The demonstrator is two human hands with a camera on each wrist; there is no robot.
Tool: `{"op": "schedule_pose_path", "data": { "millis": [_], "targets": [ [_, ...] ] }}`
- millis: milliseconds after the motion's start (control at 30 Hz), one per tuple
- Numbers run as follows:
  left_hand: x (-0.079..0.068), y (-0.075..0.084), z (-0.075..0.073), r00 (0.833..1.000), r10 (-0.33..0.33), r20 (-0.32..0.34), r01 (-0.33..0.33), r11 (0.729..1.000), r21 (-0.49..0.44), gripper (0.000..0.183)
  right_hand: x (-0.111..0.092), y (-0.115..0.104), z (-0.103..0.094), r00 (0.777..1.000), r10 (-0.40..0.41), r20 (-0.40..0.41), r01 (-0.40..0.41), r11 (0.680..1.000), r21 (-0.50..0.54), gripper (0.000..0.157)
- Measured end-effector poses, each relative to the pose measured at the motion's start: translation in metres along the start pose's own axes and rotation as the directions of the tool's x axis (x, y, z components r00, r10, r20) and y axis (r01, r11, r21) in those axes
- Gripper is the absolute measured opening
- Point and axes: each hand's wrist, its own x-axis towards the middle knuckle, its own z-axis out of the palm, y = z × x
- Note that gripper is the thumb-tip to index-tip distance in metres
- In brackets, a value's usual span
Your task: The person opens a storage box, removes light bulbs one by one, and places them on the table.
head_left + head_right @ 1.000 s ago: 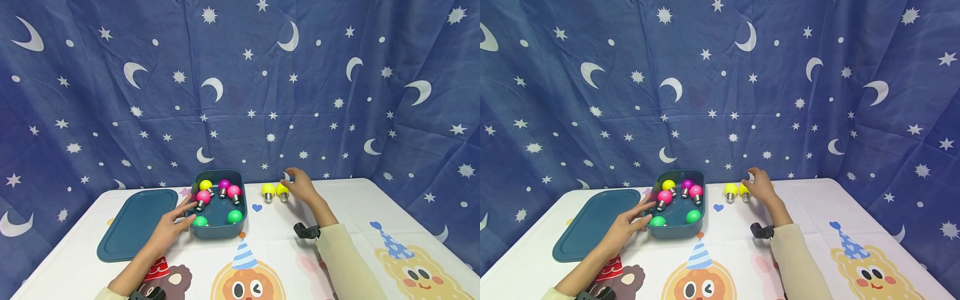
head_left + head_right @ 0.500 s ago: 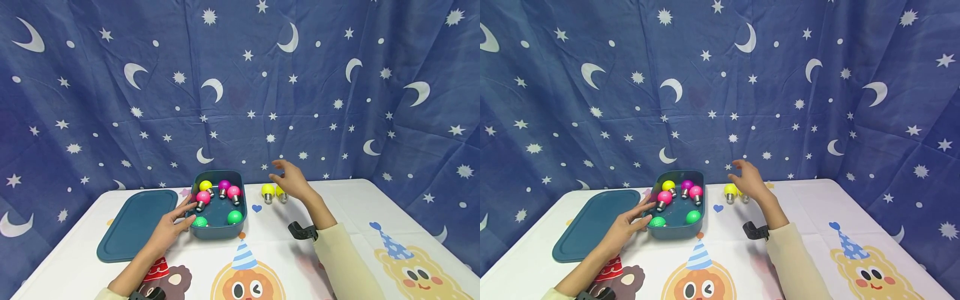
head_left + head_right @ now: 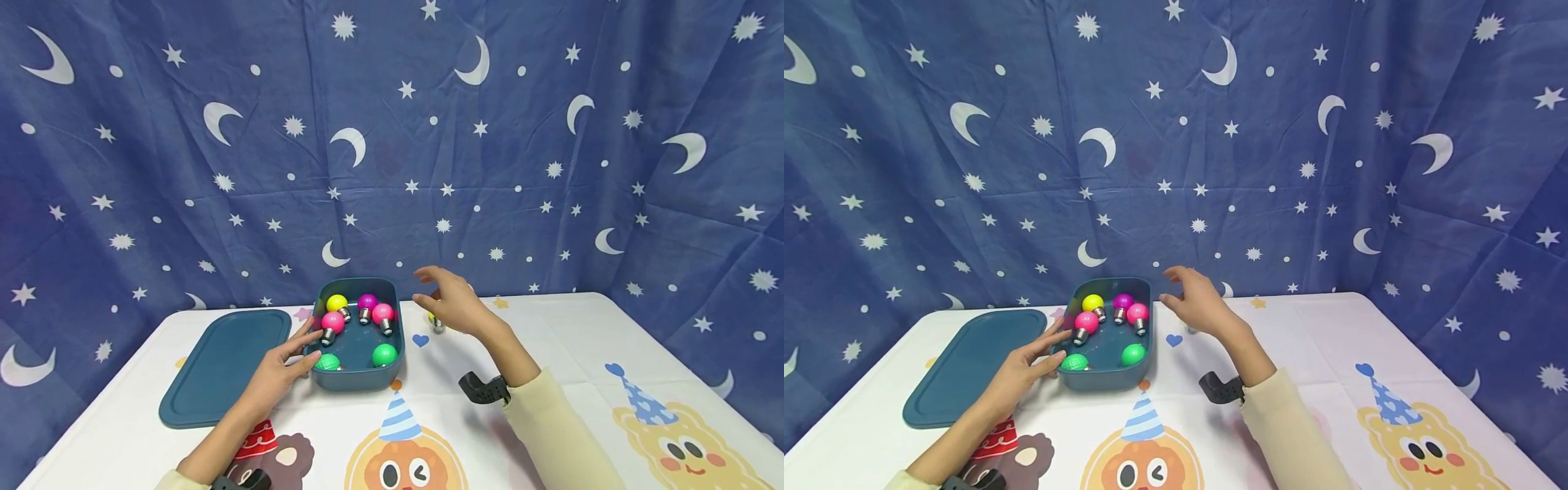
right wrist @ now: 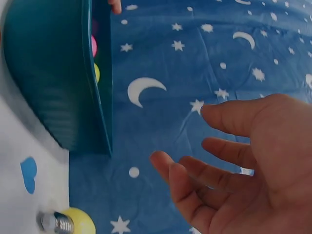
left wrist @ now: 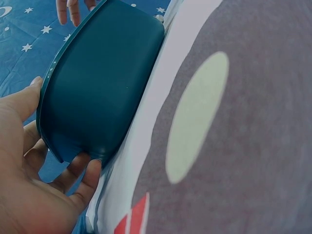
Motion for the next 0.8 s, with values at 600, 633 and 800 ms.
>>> {"op": "schedule_pose_path", "data": {
  "millis": [600,633,800],
  "targets": [
    [0.000,-0.001,-0.001,1.000,0.007,-0.004,-0.007,1.000,0.003,0.047,0.000,-0.033,0.035,0.971,-0.147,0.188,0.154,0.988,-0.025,0.041],
    [0.000,-0.002,-0.001,1.000,0.005,-0.003,-0.005,1.000,0.004,0.047,0.000,-0.034,0.036,0.968,-0.152,0.198,0.161,0.987,-0.028,0.041],
    [0.001,-0.003,-0.001,1.000,-0.003,-0.006,0.003,1.000,0.007,0.047,0.002,-0.037,0.043,0.957,-0.146,0.251,0.158,0.987,-0.029,0.039]
  ]
}}
